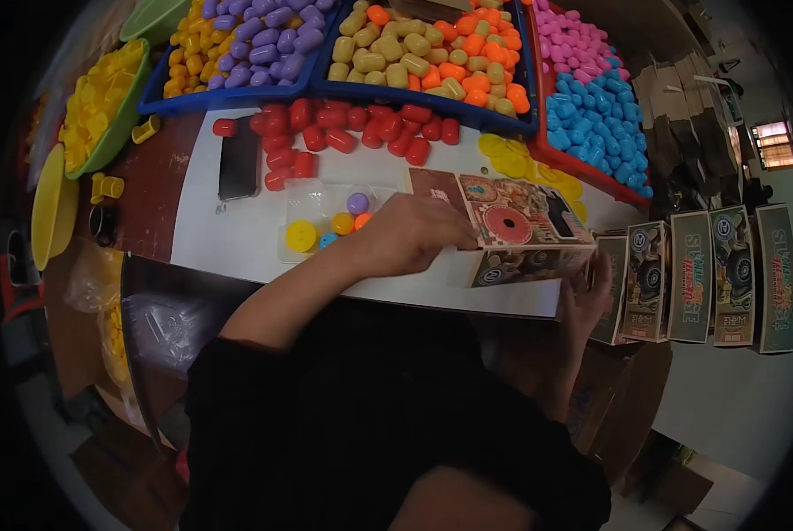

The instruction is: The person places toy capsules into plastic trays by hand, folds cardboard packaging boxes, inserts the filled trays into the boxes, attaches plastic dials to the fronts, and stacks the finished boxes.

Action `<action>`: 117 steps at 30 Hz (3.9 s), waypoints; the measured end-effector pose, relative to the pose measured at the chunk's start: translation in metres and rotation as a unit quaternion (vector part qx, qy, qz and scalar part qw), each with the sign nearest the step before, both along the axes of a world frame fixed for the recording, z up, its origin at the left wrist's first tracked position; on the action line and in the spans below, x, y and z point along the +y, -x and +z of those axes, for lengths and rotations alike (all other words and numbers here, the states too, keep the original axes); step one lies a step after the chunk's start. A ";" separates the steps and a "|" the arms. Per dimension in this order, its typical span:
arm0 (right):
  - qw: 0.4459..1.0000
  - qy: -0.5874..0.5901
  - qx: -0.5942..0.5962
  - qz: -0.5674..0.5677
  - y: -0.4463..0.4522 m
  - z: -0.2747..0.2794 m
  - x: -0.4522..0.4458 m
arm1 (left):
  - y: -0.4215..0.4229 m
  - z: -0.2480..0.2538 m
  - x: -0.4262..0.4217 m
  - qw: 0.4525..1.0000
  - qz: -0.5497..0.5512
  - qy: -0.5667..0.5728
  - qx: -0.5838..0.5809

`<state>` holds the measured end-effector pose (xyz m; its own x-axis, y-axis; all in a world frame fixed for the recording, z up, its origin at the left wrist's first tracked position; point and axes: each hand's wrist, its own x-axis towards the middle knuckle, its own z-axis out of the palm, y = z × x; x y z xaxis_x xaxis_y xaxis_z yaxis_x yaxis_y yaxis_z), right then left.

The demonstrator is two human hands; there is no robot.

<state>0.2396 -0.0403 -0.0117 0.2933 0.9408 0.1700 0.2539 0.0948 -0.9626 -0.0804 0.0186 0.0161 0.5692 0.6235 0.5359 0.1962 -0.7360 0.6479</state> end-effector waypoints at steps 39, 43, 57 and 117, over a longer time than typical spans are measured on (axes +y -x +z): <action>0.936 0.045 -0.084 0.340 0.232 -0.001 -0.002 | 0.121 -0.034 -0.025 0.982 0.136 0.120 0.057; 0.932 0.060 -0.067 0.350 0.232 -0.004 0.000 | 0.152 -0.025 -0.038 0.930 0.296 0.180 0.119; 0.913 0.067 -0.059 0.399 0.226 -0.013 0.002 | 0.131 -0.075 -0.027 0.759 0.041 0.645 -0.085; 0.904 -0.117 -0.291 0.291 0.139 -0.012 0.044 | 0.051 -0.024 -0.051 0.949 0.149 0.094 0.261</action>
